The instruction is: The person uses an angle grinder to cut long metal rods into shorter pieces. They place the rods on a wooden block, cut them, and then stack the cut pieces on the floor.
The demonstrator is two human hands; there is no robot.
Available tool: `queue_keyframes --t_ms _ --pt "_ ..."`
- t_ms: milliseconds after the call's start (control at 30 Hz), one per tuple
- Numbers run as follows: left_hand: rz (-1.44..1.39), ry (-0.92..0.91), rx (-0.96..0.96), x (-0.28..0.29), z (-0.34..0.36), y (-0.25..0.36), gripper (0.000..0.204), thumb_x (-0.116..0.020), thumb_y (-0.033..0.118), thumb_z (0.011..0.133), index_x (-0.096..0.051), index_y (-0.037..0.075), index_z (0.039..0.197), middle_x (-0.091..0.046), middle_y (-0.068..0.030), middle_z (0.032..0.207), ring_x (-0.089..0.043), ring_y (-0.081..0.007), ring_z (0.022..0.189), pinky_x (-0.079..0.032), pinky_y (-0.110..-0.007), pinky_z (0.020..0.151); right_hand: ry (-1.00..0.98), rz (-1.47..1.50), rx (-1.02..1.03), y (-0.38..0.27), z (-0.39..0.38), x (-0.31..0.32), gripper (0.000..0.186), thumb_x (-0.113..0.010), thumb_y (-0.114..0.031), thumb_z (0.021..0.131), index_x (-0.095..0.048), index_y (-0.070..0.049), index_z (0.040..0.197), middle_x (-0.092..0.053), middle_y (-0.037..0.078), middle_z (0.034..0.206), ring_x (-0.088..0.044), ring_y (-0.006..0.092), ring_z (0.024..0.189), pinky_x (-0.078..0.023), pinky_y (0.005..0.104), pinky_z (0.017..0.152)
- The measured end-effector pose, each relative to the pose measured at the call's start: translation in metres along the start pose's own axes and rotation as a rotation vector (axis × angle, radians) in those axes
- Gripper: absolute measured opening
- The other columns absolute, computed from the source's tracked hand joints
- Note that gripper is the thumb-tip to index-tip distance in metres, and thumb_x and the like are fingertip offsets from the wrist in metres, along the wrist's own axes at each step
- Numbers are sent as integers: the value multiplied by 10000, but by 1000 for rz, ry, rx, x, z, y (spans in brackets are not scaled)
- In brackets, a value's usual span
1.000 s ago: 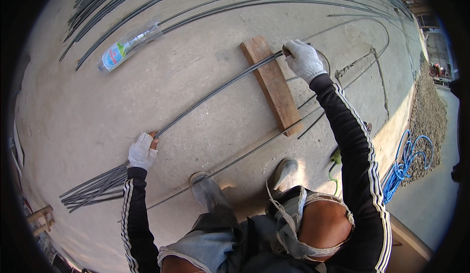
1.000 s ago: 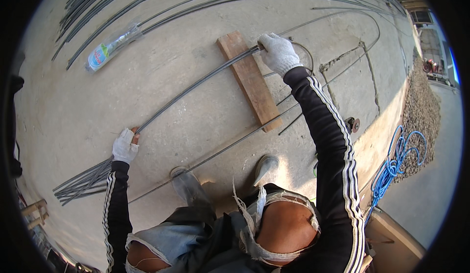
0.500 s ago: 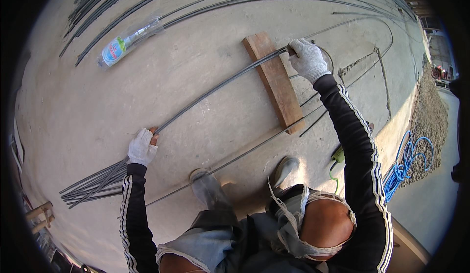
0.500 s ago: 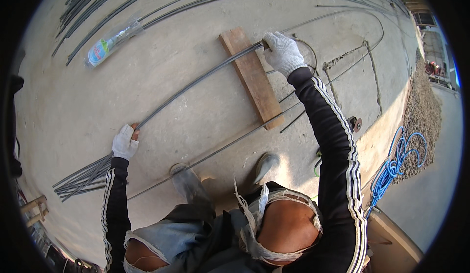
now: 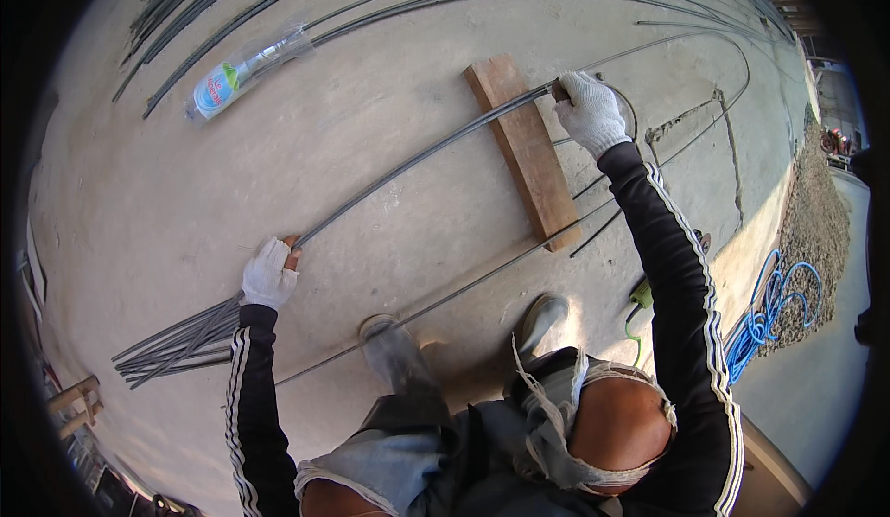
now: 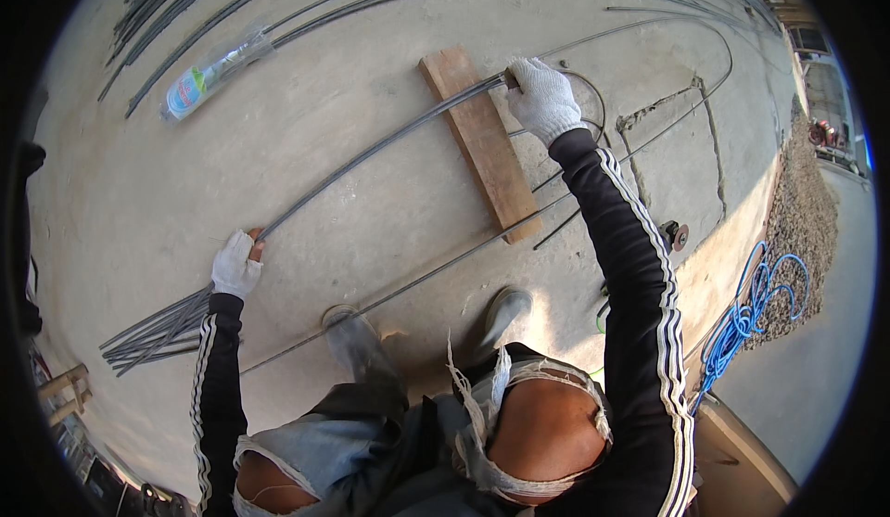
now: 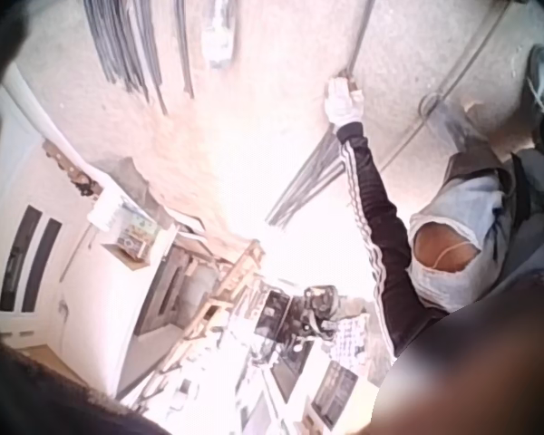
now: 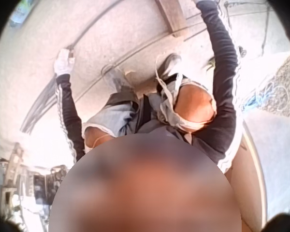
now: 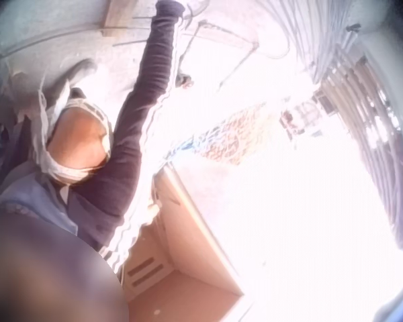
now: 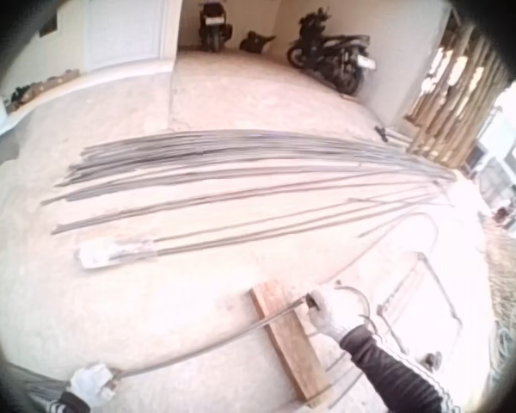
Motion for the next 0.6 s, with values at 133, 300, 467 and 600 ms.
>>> queue_keyframes --t_ms 133,300,467,600 --pt "-13 24 -27 0 1 -1 259 -684 233 968 -721 84 1177 -643 -145 881 -665 -370 807 -547 -467 682 35 32 6 -1 1 1 81 -611 -80 880 -646 -51 947 -677 183 924 -665 408 920 -541 486 793" --pt "-4 50 -53 -1 1 -2 256 -684 232 969 -723 88 1177 -644 -147 868 -666 -370 798 -547 -469 676 57 -4 29 -2 4 -1 96 -611 -95 882 -654 -50 956 -674 189 909 -668 408 915 -541 490 788" --pt "4 93 -85 0 0 1 265 -685 240 968 -721 92 1185 -647 -141 870 -668 -366 799 -550 -467 673 -110 -97 -7 8 1 -10 132 -620 -100 857 -683 -41 958 -708 199 932 -691 412 923 -555 474 794" --pt "24 32 -22 0 0 0 271 -684 253 971 -719 102 1193 -648 -136 888 -673 -360 809 -553 -465 669 -43 179 -256 22 -21 -13 152 -614 -95 830 -694 -50 952 -718 200 918 -702 410 927 -556 461 790"
Point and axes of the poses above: each hand's wrist, its own z-axis towards the middle knuckle, its own x-axis out of the back of the hand, y = z × x, the point moved 3 cm from there along z, towards the middle knuckle
